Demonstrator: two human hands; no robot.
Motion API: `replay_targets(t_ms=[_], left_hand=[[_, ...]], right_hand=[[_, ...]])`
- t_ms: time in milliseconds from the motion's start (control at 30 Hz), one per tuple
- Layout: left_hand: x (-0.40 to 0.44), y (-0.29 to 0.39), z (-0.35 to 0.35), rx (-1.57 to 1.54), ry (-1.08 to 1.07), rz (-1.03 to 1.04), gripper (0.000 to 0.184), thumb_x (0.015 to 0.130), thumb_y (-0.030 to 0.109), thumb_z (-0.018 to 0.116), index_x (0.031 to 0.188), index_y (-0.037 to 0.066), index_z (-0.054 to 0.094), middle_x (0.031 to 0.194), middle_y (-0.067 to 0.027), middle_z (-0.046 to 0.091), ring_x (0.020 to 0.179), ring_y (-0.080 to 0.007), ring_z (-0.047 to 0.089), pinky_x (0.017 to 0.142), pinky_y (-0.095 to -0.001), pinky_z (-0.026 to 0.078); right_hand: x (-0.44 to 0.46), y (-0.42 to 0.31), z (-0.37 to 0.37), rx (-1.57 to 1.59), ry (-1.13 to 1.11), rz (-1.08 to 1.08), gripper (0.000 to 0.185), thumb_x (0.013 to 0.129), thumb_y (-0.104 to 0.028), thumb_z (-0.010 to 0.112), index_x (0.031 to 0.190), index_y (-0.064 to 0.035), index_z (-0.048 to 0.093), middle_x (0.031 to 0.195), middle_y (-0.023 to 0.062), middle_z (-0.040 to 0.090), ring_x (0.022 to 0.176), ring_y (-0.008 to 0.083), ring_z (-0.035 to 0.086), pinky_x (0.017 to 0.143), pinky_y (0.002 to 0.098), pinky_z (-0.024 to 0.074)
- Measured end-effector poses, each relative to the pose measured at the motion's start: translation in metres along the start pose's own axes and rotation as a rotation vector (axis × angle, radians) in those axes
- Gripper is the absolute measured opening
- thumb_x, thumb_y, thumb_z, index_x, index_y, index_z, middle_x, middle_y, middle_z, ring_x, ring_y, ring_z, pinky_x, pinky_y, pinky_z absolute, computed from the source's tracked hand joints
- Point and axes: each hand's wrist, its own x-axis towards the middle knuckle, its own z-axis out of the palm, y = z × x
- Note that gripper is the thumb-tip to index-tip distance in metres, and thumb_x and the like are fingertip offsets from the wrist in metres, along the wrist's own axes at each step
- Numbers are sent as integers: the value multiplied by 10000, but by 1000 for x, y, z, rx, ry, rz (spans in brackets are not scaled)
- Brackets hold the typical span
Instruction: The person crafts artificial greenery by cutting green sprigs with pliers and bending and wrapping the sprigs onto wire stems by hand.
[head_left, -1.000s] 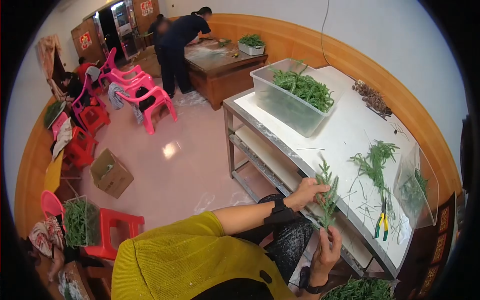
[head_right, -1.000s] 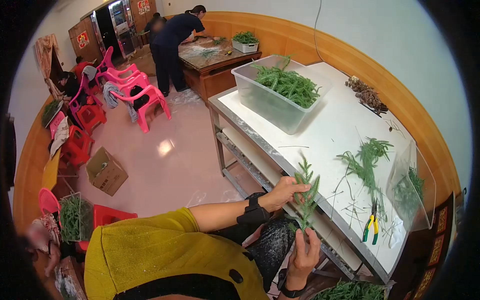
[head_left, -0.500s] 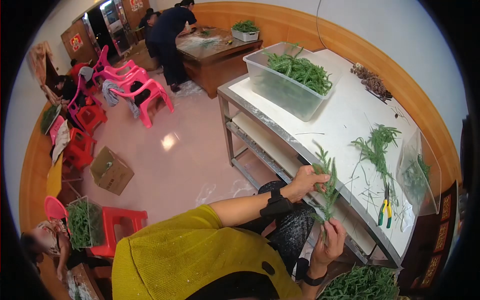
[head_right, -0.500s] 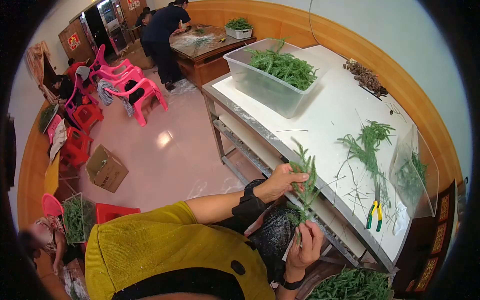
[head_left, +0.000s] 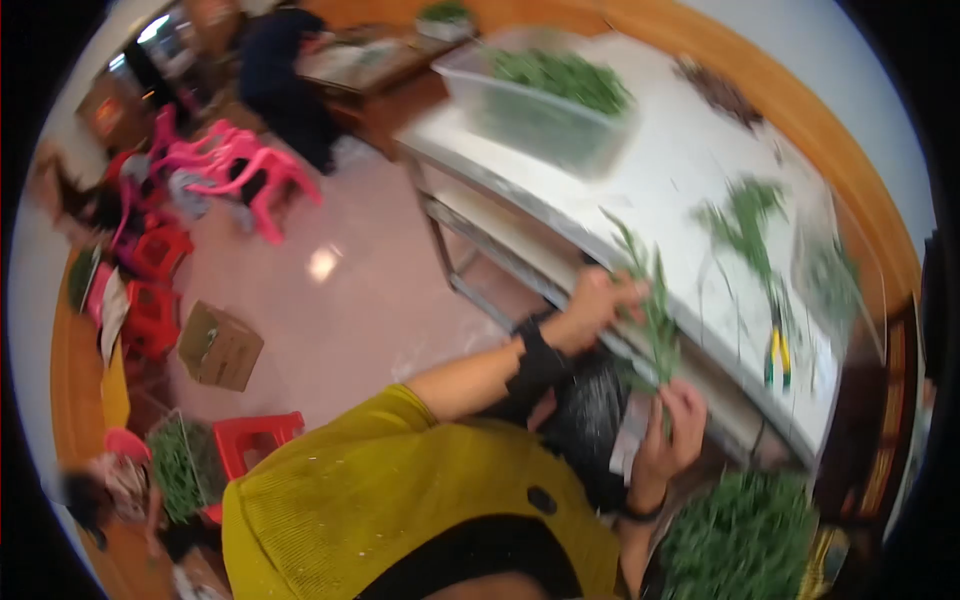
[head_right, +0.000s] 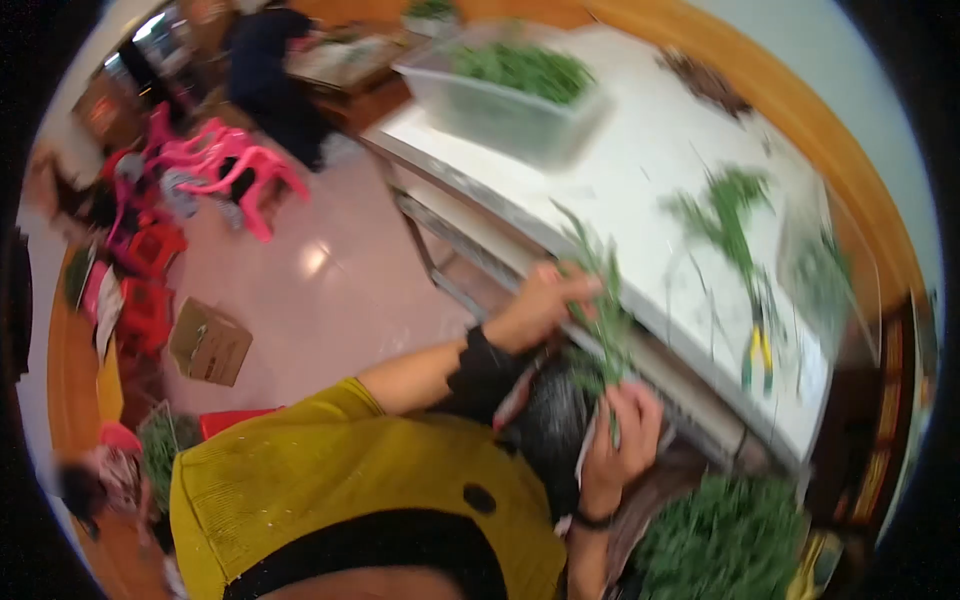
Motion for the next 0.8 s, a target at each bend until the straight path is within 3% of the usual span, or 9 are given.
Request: replay_targets(t_ms=[33, 67, 133, 167, 400, 533, 733, 800], left_hand=[[-4, 6, -1, 46, -40, 34, 225, 858, 254, 679, 738, 69, 638, 652, -31, 654, 590, -84, 610, 458, -199, 354], [2, -2, -4, -96, -68, -10, 196, 861, 234, 675, 777, 60, 640, 660, -30, 657, 597, -93, 619, 485, -193, 373], [3, 1, -6, -198, -92, -37, 190, 880, 153, 659, 973, -12, 647, 835, -86, 680, 680, -138, 645, 600, -232, 489], [1, 7, -7, -225, -109, -95, 116, 899, 88, 634, 914, -27, 633, 879, -77, 652, 731, -160, 650, 687, -266, 547], [3, 5, -5, -179, -94, -68, 167, 881, 110, 664, 983, -21, 654, 890, -65, 662, 736, -137, 639, 685, -257, 539], [5, -1, -6, -111, -127, 0, 171, 867, 94, 664, 984, -29, 645, 899, -78, 673, 744, -144, 655, 650, -250, 524], [-4, -4, 2, -101, -256, -10, 189, 897, 65, 615, 1054, -40, 635, 919, -75, 675, 777, -126, 646, 679, -245, 524], [-8, -2, 4, -100, -316, 1, 199, 909, 55, 599, 1081, -41, 631, 931, -74, 676, 787, -116, 640, 687, -245, 522]], right_hand=[[1, 2, -1, -44, 2, 16, 213, 750, 93, 687, 945, 12, 669, 989, 161, 611, 900, 307, 603, 788, 365, 495], [6, 1, -3, -51, -9, -6, 209, 757, 87, 687, 952, 14, 670, 994, 153, 614, 886, 288, 607, 779, 347, 494], [5, 5, 0, 80, 3, 25, 204, 771, 91, 682, 965, 29, 666, 1029, 141, 603, 874, 252, 613, 766, 314, 500], [2, 9, 2, 88, 1, 36, 210, 768, 88, 688, 967, 22, 669, 1037, 140, 601, 868, 246, 614, 751, 316, 505], [-11, 14, 4, -37, -57, -86, 287, 725, 72, 727, 982, -49, 690, 1016, 126, 605, 809, 257, 619, 679, 330, 518], [7, 5, 5, 27, -93, -212, 275, 676, 75, 742, 922, -27, 677, 950, 111, 621, 794, 272, 616, 654, 344, 501], [60, -5, 12, 180, 0, -81, 189, 698, 74, 724, 864, 17, 653, 877, 112, 630, 796, 261, 615, 652, 322, 488], [71, -3, 17, 232, -26, 84, 113, 804, 30, 666, 916, 37, 653, 848, 109, 607, 741, 215, 581, 647, 289, 463]])
